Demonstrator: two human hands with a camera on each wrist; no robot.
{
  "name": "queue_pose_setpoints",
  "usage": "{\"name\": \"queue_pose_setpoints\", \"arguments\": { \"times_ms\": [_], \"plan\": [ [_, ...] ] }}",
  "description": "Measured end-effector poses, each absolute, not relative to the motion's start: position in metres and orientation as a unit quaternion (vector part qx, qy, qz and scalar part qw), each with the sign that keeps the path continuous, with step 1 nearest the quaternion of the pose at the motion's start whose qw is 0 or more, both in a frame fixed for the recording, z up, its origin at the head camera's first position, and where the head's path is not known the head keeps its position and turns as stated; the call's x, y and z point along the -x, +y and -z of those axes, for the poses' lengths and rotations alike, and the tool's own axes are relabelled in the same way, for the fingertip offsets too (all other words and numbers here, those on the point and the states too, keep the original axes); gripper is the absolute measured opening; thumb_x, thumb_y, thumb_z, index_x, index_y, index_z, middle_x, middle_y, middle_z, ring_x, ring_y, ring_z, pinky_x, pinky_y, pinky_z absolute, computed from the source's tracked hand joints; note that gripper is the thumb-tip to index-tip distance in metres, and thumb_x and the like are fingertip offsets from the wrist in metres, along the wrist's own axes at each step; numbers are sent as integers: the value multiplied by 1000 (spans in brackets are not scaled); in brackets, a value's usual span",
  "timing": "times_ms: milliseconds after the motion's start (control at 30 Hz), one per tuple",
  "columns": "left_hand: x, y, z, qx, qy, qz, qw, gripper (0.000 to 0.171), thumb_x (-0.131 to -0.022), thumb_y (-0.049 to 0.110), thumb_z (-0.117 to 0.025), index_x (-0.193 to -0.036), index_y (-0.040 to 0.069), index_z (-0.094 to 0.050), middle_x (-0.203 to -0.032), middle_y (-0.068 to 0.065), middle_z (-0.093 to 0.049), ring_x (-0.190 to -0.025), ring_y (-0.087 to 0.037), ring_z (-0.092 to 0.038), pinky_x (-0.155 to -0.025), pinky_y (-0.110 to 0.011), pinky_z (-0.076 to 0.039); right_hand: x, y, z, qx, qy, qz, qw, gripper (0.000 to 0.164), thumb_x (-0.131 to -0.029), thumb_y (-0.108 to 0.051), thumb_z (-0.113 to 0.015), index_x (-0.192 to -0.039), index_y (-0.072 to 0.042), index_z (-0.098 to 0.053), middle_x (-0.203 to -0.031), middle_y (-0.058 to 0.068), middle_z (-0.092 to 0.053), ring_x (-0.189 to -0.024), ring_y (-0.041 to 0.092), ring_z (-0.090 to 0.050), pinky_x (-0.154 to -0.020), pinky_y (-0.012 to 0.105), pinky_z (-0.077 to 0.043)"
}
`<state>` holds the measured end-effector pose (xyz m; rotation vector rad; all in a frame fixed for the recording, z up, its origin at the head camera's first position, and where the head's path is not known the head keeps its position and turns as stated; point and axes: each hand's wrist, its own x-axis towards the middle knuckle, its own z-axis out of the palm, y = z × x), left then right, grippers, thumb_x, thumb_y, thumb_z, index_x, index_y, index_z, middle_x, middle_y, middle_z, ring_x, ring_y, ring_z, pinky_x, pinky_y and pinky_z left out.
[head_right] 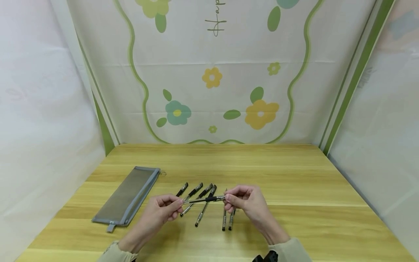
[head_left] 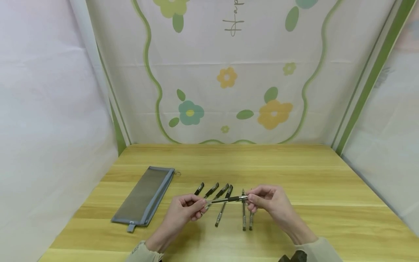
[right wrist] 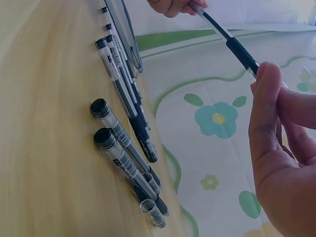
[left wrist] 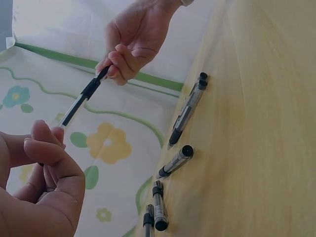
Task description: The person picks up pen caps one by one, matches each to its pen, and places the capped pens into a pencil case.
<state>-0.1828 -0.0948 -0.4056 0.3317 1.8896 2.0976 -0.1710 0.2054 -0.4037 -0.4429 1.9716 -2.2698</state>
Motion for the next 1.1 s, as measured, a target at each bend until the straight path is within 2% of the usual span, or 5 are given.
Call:
{"name": "queue_pose_setpoints", "arguments": {
  "times_ms": [400,533,767,967,1100],
  "plan": [
    [182,-97,407,-117,648,-738,150,36,-89,14,-74,-103,-17,-63,-87,-26,-66,-63,-12,-59,-55,-18,-48,171,205,404,174,639,747,63,25,-89,-1,-70,-103,19,-61,-89,29,-64,-71,20,-67,-67,32,-58],
    [181,-99,407,-117,648,-738,149,29,-89,15,-74,-100,-11,-66,-87,-26,-67,-63,-12,-59,-55,-18,-49,171,204,405,182,642,742,66,24,-90,-1,-69,-103,17,-62,-88,26,-65,-71,20,-67,-67,33,-58],
    [181,-99,406,-121,646,-738,154,35,-89,17,-74,-104,-14,-65,-89,-24,-67,-66,-13,-60,-57,-18,-49,179,213,403,182,677,708,83,27,-91,-8,-71,-106,13,-64,-94,35,-63,-74,21,-68,-70,39,-58],
    [180,-85,407,-143,630,-742,180,33,-90,16,-74,-109,-10,-68,-97,-25,-69,-78,-20,-67,-69,-26,-57,210,246,396,216,718,646,142,25,-92,-10,-69,-111,6,-68,-99,35,-62,-77,23,-67,-74,46,-57],
    [176,-74,409,-176,612,-744,203,31,-92,7,-69,-116,-13,-64,-104,-31,-66,-87,-27,-70,-79,-34,-57,236,263,389,241,751,589,177,22,-92,-11,-70,-110,2,-71,-98,31,-65,-78,33,-67,-75,49,-56]
  ]
}}
